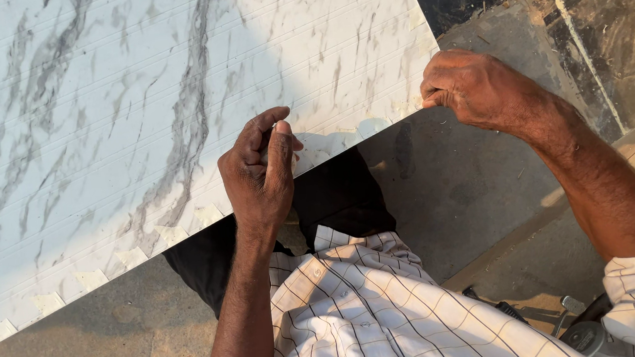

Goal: The person carries a rectangular marble-patterned tabletop, sets it on a wooden stand, and peels small strips of masking tape off its edges one at a time by hand, working around the perimeter and occasionally brushing debris off the surface.

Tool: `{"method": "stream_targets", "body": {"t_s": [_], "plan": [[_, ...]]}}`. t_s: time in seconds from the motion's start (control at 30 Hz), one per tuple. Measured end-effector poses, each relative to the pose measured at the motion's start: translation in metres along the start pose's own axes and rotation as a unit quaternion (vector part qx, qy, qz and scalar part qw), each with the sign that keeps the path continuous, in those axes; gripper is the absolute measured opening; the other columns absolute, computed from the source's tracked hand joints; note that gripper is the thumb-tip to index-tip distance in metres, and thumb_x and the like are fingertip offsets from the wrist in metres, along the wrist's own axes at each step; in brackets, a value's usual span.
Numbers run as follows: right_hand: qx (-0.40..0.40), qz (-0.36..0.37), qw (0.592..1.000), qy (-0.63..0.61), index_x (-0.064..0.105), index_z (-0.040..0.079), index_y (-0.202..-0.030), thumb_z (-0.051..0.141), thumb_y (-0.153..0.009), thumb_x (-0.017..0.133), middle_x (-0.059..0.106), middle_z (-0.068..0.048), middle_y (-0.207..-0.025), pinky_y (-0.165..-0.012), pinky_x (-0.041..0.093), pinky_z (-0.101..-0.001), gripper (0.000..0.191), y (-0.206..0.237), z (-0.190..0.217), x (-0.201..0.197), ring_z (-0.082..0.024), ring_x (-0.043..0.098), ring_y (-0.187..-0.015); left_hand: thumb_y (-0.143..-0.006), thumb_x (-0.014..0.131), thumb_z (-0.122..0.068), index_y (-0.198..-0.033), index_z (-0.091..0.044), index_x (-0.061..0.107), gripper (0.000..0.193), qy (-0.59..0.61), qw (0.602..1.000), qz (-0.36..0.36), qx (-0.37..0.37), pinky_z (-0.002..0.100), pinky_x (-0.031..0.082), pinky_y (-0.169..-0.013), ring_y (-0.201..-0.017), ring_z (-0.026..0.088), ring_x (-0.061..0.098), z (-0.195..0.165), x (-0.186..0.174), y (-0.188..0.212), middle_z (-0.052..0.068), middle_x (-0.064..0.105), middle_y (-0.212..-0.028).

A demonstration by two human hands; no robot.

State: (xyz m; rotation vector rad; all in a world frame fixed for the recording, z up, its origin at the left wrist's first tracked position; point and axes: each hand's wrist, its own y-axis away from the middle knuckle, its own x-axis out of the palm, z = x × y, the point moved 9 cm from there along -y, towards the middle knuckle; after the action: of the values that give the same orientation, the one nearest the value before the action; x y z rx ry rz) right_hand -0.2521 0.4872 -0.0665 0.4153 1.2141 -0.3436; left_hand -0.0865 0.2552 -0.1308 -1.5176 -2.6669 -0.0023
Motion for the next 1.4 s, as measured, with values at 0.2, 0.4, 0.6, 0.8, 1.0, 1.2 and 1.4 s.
{"method": "stream_targets", "body": {"t_s": [0.2,0.4,0.6,0.8,1.0,1.2,1.4], "plan": [[-0.011,0.026,1.000,-0.010,0.073,0.005,-0.107,0.019,-0.093,0.070,0.070,-0.009,-0.100,-0.074,0.061,-0.0380,0.020,-0.003,-0.001,-0.008,-0.023,0.071,-0.090,-0.106,0.061,-0.025,-0.123,0.002,0.071,0.033,-0.001,1.000,-0.001,0.019,0.024,0.057,-0.063,-0.078,0.009,0.074,-0.003,-0.001,-0.002,0.006,0.074,-0.079],[-0.118,0.109,0.960,0.228,0.064,0.004,-0.091,0.015,-0.095,0.069,0.063,-0.007,-0.085,-0.074,0.060,-0.0390,0.013,-0.010,0.017,0.007,-0.022,0.068,-0.084,-0.107,0.061,-0.024,-0.123,0.003,0.071,0.032,0.012,1.000,-0.008,0.020,0.025,0.058,-0.065,-0.079,0.011,0.074,0.001,0.000,0.000,0.007,0.074,-0.080],[-0.121,0.086,0.985,0.089,0.063,0.007,-0.101,0.012,-0.087,0.074,0.067,-0.006,-0.097,-0.081,0.061,-0.0371,0.018,-0.002,0.004,-0.013,-0.023,0.070,-0.094,-0.107,0.061,-0.024,-0.122,0.002,0.071,0.032,0.001,0.999,-0.008,0.045,0.025,0.061,-0.065,-0.080,0.010,0.076,-0.002,-0.001,-0.001,0.007,0.075,-0.081],[-0.129,0.081,0.984,0.089,0.067,0.007,-0.114,0.001,-0.080,0.074,0.068,-0.007,-0.114,-0.089,0.060,-0.0343,0.035,-0.001,-0.007,-0.007,-0.025,0.067,-0.109,-0.106,0.061,-0.023,-0.121,0.002,0.071,0.031,-0.003,1.000,-0.010,0.025,0.025,0.057,-0.060,-0.075,0.010,0.074,0.003,-0.001,0.001,0.008,0.075,-0.078],[-0.116,0.059,0.981,0.145,0.066,0.008,-0.106,-0.012,-0.080,0.069,0.067,-0.003,-0.113,-0.095,0.061,-0.0306,0.033,0.015,-0.012,0.000,-0.023,0.065,-0.116,-0.106,0.061,-0.021,-0.121,0.002,0.072,0.030,0.000,0.999,-0.013,0.037,0.025,0.057,-0.062,-0.076,0.010,0.074,0.000,-0.001,0.002,0.008,0.075,-0.079],[-0.090,-0.085,0.992,-0.005,0.061,0.002,-0.123,-0.001,-0.086,0.075,0.064,-0.009,-0.123,-0.100,0.059,-0.0357,0.039,0.034,-0.010,-0.015,-0.026,0.065,-0.117,-0.106,0.061,-0.021,-0.121,0.002,0.071,0.029,0.011,1.000,-0.004,0.028,0.025,0.059,-0.065,-0.078,0.010,0.074,0.001,0.001,0.003,0.007,0.075,-0.080],[-0.130,-0.154,0.977,0.071,0.069,0.003,-0.113,-0.007,-0.087,0.078,0.065,-0.009,-0.119,-0.095,0.062,-0.0361,0.029,0.041,-0.009,0.001,-0.029,0.068,-0.113,-0.107,0.062,-0.021,-0.121,0.002,0.071,0.029,0.007,1.000,-0.011,0.019,0.025,0.059,-0.066,-0.079,0.010,0.075,0.002,-0.001,0.005,0.007,0.075,-0.081]]}}
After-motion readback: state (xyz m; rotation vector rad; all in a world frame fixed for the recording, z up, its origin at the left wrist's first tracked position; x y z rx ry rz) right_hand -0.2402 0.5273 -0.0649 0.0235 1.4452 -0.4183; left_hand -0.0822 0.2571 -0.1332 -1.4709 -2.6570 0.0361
